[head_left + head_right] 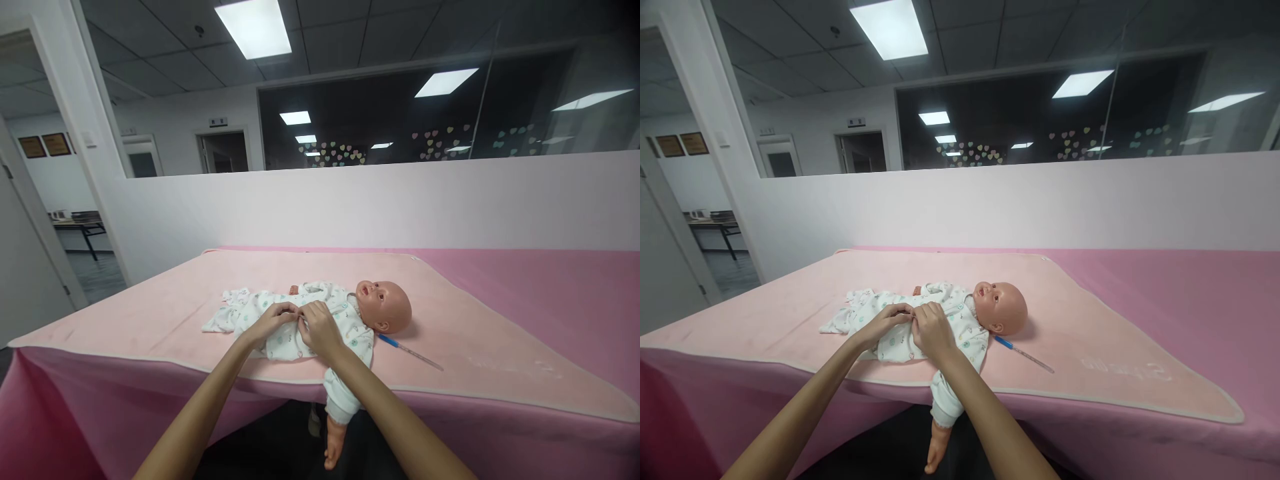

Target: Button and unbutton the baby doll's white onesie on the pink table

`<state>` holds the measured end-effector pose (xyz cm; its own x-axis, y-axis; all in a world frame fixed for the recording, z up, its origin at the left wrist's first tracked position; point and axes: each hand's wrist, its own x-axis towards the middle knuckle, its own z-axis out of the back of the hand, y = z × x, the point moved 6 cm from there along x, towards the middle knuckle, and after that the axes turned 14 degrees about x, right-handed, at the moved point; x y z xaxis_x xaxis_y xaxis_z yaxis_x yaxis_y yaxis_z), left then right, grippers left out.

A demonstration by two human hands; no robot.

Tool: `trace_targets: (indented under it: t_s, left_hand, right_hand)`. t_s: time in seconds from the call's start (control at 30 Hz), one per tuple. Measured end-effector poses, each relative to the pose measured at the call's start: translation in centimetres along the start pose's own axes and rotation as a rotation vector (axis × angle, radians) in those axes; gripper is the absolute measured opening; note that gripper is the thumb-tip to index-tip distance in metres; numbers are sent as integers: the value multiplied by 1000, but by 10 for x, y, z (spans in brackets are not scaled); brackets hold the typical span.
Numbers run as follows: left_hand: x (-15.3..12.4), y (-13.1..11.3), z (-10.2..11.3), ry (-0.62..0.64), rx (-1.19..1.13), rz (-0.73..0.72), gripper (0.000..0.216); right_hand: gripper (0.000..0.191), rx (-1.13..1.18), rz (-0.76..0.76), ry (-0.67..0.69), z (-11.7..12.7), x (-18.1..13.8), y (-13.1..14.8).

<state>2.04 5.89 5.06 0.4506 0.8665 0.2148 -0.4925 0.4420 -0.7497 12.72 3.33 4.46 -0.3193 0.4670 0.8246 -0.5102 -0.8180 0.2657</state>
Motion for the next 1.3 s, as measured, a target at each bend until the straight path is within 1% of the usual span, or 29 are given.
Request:
trace_targets:
  t_s: [0.17,0.43,0.67,0.8,1.0,1.3]
  left_hand:
    - [0,4,2,-52,-35,15,21]
    - [-2,-2,1,-42,9,-15,24]
    - [3,4,1,-64,50,-12,21]
    - [4,5,1,-48,53,9,24]
    - [4,3,1,-36,50,1,27]
    - [1,2,1,-23,5,-4,28]
  right_hand:
    - [10,4,4,-1,1,0,1]
    - [7,-3,8,5,2,0,3]
    - [8,-23,32,8,1,0,3]
    - [10,-56,45,16,0,0,4]
    - [11,-62,59,15,1,1,6]
    - [13,-41,-3,-34,2,0,0]
